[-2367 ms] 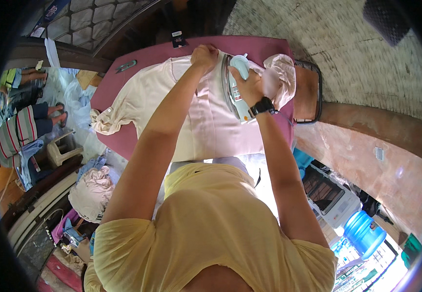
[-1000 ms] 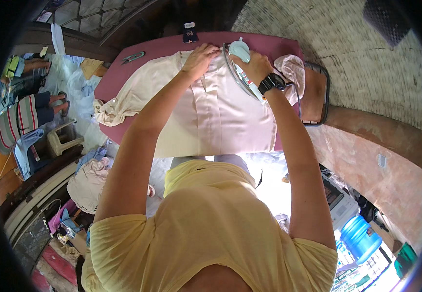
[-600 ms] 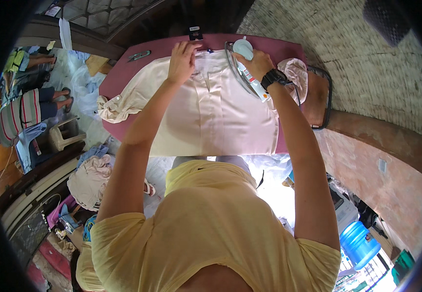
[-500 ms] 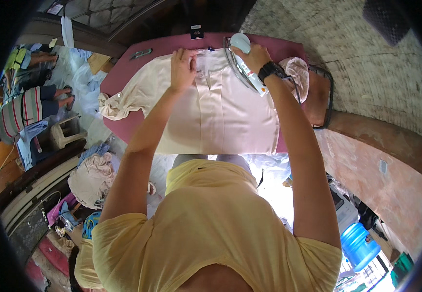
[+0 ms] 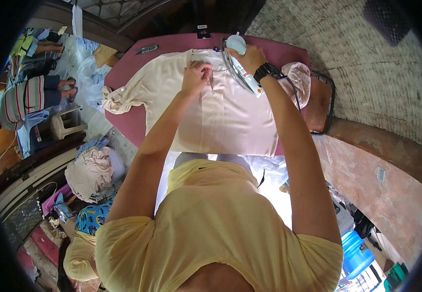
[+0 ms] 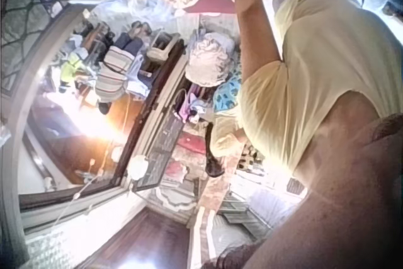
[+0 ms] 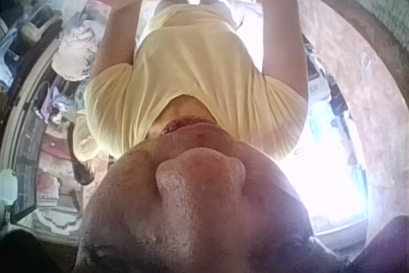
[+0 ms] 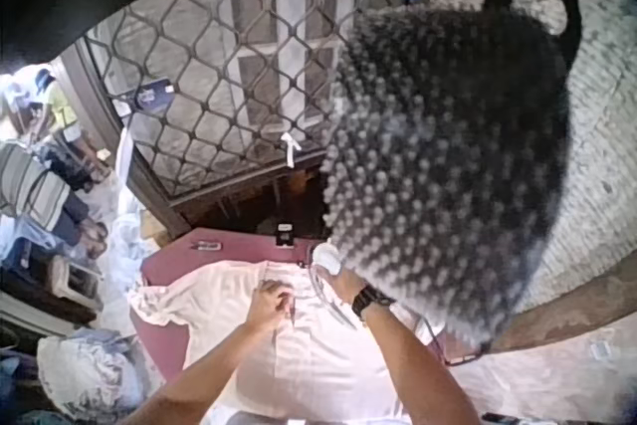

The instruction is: The person places a garment onto an ironing board and irons it using a steam iron.

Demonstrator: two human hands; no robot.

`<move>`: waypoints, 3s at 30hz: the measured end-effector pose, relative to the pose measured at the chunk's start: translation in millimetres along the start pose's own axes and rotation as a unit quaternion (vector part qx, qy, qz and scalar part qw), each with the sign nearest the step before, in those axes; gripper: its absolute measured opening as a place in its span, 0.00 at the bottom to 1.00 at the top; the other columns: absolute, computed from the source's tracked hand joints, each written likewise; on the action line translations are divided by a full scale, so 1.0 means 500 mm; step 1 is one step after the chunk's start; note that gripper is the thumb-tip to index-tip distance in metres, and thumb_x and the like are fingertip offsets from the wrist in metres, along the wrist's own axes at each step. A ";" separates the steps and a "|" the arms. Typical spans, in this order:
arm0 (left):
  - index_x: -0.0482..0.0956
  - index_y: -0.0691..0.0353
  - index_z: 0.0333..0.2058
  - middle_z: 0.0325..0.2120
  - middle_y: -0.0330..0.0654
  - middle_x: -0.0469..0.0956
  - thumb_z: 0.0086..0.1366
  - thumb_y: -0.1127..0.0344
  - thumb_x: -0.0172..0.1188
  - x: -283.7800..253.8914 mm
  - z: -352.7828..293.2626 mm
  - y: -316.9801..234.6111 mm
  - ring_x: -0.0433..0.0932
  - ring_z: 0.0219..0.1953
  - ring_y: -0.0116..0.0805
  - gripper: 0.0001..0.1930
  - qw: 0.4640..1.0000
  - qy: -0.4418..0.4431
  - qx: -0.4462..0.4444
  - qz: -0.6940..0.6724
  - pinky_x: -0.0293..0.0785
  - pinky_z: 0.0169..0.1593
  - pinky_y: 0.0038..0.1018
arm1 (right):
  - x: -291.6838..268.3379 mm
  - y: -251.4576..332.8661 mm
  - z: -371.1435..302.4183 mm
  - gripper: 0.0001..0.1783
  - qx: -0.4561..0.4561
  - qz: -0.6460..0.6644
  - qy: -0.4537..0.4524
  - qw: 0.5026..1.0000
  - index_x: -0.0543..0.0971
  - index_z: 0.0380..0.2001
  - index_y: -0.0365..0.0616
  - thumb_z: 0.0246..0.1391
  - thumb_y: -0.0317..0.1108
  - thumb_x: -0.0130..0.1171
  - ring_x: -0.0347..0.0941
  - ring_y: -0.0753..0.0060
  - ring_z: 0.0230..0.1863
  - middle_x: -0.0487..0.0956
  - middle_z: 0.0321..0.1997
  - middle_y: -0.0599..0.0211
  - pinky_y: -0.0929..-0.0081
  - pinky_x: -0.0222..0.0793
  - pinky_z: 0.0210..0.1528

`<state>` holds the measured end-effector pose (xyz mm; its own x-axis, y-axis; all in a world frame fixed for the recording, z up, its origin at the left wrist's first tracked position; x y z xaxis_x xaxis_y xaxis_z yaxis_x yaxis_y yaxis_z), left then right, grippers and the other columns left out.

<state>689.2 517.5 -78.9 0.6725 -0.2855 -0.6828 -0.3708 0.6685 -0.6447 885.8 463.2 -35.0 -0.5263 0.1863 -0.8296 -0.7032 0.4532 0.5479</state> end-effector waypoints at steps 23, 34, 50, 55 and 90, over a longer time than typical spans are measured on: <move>0.83 0.46 0.28 0.43 0.35 0.72 0.50 0.54 0.70 0.040 -0.001 0.019 0.64 0.54 0.41 0.09 0.976 0.104 -0.157 0.109 0.59 0.53 0.43 | -0.085 0.030 -0.052 0.38 -0.194 -0.163 0.167 0.953 0.83 0.44 0.51 0.34 0.67 0.70 0.80 0.55 0.40 0.83 0.35 0.53 0.61 0.75 0.47; 0.83 0.51 0.30 0.32 0.37 0.77 0.50 0.69 0.65 0.029 0.001 0.081 0.74 0.42 0.38 0.06 0.984 0.032 -0.153 -0.081 0.67 0.48 0.36 | -0.007 0.044 -0.050 0.42 -0.187 -0.222 0.197 0.936 0.81 0.50 0.51 0.36 0.69 0.66 0.79 0.49 0.44 0.81 0.40 0.47 0.59 0.73 0.50; 0.77 0.58 0.35 0.42 0.42 0.71 0.52 0.75 0.61 0.004 -0.003 0.028 0.77 0.43 0.43 0.10 0.991 0.090 -0.084 0.043 0.76 0.44 0.36 | -0.012 0.021 -0.041 0.39 -0.228 -0.208 0.116 0.944 0.83 0.44 0.50 0.37 0.69 0.66 0.81 0.54 0.38 0.83 0.33 0.55 0.60 0.76 0.43; 0.78 0.61 0.36 0.39 0.43 0.75 0.58 0.78 0.59 -0.027 -0.017 0.054 0.79 0.36 0.36 0.08 0.976 -0.010 -0.088 -0.197 0.77 0.39 0.29 | -0.052 0.083 -0.064 0.35 -0.131 -0.086 0.204 0.966 0.83 0.36 0.44 0.42 0.67 0.64 0.81 0.59 0.31 0.82 0.23 0.60 0.63 0.76 0.37; 0.75 0.60 0.32 0.32 0.46 0.79 0.52 0.72 0.66 -0.100 0.186 0.293 0.79 0.37 0.46 0.09 0.986 0.067 -0.101 -0.118 0.73 0.41 0.36 | 0.141 0.201 -0.091 0.40 0.038 -0.001 0.012 0.999 0.78 0.33 0.33 0.47 0.69 0.59 0.79 0.40 0.35 0.81 0.29 0.42 0.50 0.75 0.37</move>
<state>660.7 693.4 -107.0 0.6701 -0.5137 -0.5358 -0.3426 0.4263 -0.8372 756.2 482.4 -33.8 -0.5372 0.1654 -0.8271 -0.6659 0.5186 0.5362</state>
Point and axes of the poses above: each hand's wrist, its own z-axis towards the middle knuckle, its own x-axis out of the palm, y = z × x, the point moved 10 cm from there along z, towards the middle knuckle
